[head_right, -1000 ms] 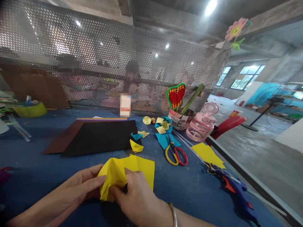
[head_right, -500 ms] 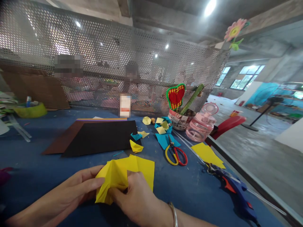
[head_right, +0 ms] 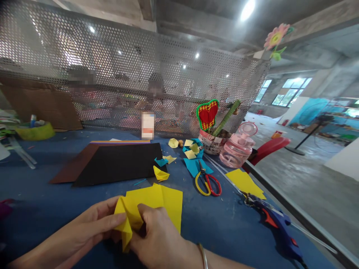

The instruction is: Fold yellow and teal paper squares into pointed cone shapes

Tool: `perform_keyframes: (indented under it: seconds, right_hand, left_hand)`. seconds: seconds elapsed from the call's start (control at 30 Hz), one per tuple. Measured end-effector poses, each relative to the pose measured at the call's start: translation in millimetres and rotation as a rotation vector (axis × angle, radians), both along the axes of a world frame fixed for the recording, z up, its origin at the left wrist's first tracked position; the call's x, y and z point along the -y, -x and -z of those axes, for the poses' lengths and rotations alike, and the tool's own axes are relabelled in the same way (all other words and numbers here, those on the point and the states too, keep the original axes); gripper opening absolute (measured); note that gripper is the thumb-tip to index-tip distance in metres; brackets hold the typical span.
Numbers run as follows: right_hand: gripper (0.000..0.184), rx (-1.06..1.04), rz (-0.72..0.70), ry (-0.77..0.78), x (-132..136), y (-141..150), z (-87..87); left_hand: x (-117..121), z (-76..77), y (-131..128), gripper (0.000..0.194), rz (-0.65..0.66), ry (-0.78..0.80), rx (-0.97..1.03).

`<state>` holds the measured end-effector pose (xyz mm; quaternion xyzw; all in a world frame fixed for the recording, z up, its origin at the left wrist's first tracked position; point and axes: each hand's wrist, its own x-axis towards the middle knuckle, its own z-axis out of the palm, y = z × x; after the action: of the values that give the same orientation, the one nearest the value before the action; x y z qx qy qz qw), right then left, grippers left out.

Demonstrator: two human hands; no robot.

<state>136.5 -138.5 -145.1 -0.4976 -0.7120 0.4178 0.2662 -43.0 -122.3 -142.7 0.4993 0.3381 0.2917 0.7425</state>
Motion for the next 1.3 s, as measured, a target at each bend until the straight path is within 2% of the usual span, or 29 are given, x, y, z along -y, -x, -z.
perform_keyframes:
  seconds: [0.23, 0.37, 0.43, 0.53, 0.63, 0.8, 1.0, 1.3]
  right_hand:
    - [0.006, -0.002, 0.008, -0.02, 0, 1, 1.3]
    - [0.011, -0.053, 0.054, -0.045, -5, -2, 2.9]
    - [0.013, -0.057, 0.083, -0.08, -7, -3, 2.9]
    - [0.007, -0.07, 0.087, -0.133, -7, -3, 2.5]
    - [0.02, -0.1, 0.086, -0.19, -4, -2, 1.9]
    - [0.03, -0.109, 0.105, -0.233, -2, -3, -0.3]
    - [0.027, -0.146, 0.074, -0.209, -5, -4, -5.4]
    - [0.033, -0.101, 0.004, -0.453, -7, -7, 4.1]
  left_hand:
    - [-3, 1.0, 0, 0.03, -0.065, -0.002, -0.035]
    - [-3, 3.3, -1, 0.031, -0.114, 0.058, -0.031]
    - [-2, 3.5, -1, 0.031, -0.082, 0.114, 0.004]
    - [1, 2.7, -2, 0.031, -0.03, 0.204, 0.082]
    - [3, 2.4, -2, 0.03, -0.026, 0.255, 0.119]
    - [4, 3.7, -2, 0.033, -0.01, 0.285, 0.145]
    - [6, 3.4, -4, 0.034, 0.026, 0.278, 0.167]
    - [8, 3.4, -5, 0.03, 0.011, 0.305, 0.227]
